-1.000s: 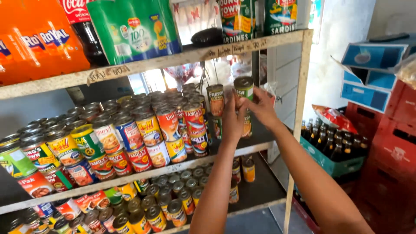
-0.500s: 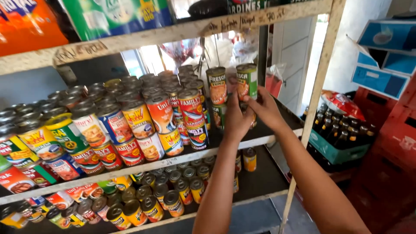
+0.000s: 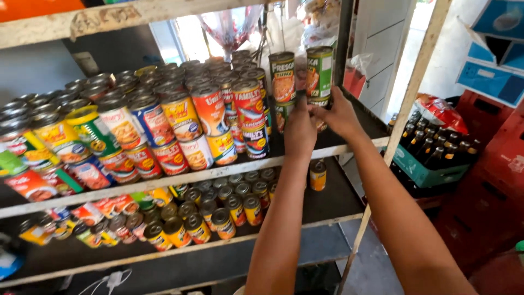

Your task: The recorder is taking canned goods out of a cardboard box and placing them neatly onto shelves in a store.

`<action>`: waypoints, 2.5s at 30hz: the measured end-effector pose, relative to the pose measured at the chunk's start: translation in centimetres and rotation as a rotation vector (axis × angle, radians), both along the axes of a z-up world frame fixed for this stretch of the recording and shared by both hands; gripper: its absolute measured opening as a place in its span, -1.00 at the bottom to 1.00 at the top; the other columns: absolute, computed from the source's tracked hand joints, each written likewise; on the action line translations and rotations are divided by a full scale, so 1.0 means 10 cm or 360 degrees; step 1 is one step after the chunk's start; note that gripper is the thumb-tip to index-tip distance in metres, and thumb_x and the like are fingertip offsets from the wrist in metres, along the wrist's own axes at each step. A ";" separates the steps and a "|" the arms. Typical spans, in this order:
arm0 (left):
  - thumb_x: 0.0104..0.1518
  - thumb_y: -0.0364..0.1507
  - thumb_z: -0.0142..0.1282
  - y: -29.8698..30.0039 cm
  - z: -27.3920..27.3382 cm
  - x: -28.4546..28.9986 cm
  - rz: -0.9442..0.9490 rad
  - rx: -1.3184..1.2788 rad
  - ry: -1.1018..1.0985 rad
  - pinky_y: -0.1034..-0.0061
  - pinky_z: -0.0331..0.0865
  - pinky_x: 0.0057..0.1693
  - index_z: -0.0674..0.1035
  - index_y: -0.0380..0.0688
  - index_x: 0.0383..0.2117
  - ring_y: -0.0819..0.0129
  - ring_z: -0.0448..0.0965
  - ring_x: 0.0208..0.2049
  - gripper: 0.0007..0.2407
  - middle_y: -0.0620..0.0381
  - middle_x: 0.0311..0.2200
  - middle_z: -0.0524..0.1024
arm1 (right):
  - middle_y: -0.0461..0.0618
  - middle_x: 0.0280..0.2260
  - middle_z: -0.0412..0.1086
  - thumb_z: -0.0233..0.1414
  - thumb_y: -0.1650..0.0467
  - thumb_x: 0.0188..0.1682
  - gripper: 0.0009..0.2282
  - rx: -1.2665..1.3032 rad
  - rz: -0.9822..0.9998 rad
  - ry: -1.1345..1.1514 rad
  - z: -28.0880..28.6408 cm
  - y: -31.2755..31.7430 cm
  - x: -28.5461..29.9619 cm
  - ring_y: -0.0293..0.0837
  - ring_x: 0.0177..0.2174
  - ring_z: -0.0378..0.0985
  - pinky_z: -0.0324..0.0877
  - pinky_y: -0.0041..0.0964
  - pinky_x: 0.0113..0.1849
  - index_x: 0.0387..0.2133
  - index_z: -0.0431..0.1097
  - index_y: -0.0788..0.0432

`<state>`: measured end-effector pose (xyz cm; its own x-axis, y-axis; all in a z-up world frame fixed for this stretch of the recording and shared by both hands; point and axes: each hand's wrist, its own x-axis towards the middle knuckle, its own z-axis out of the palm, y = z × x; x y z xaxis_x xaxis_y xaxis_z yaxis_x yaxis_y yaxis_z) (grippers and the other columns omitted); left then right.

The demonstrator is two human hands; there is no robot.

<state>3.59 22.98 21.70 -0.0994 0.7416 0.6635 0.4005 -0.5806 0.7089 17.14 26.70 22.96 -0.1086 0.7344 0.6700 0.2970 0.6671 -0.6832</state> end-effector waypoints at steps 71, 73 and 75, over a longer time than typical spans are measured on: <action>0.10 -0.53 0.05 0.92 0.27 -0.22 0.0707 -0.0193 0.0715 0.05 0.23 0.25 0.47 -0.21 0.11 -0.23 0.35 0.17 -0.62 -0.26 0.10 0.42 | 0.18 -0.01 0.47 0.06 0.25 -0.03 -0.66 -0.0082 -0.0606 -0.0723 0.37 1.01 -0.56 0.25 -0.05 0.51 0.44 0.18 -0.12 0.00 0.45 0.04; 0.13 -0.58 -0.02 0.61 0.18 -0.17 0.0404 0.0162 0.0452 0.10 0.24 0.31 0.41 -0.24 0.18 -0.21 0.35 0.23 -0.58 -0.25 0.15 0.41 | 0.17 -0.05 0.50 0.07 0.32 0.01 -0.70 0.0023 -0.0528 -0.0603 0.14 0.78 -0.42 0.19 -0.06 0.57 0.49 0.06 -0.10 0.02 0.47 0.03; 0.15 -0.63 -0.09 0.06 0.12 -0.11 0.0122 0.0518 0.0158 0.15 0.25 0.36 0.34 -0.26 0.26 -0.18 0.35 0.29 -0.54 -0.24 0.21 0.39 | 0.16 -0.09 0.54 0.08 0.40 0.05 -0.72 0.0133 -0.0460 -0.0474 -0.02 0.16 -0.29 0.12 -0.07 0.63 0.55 -0.05 -0.08 0.03 0.49 0.03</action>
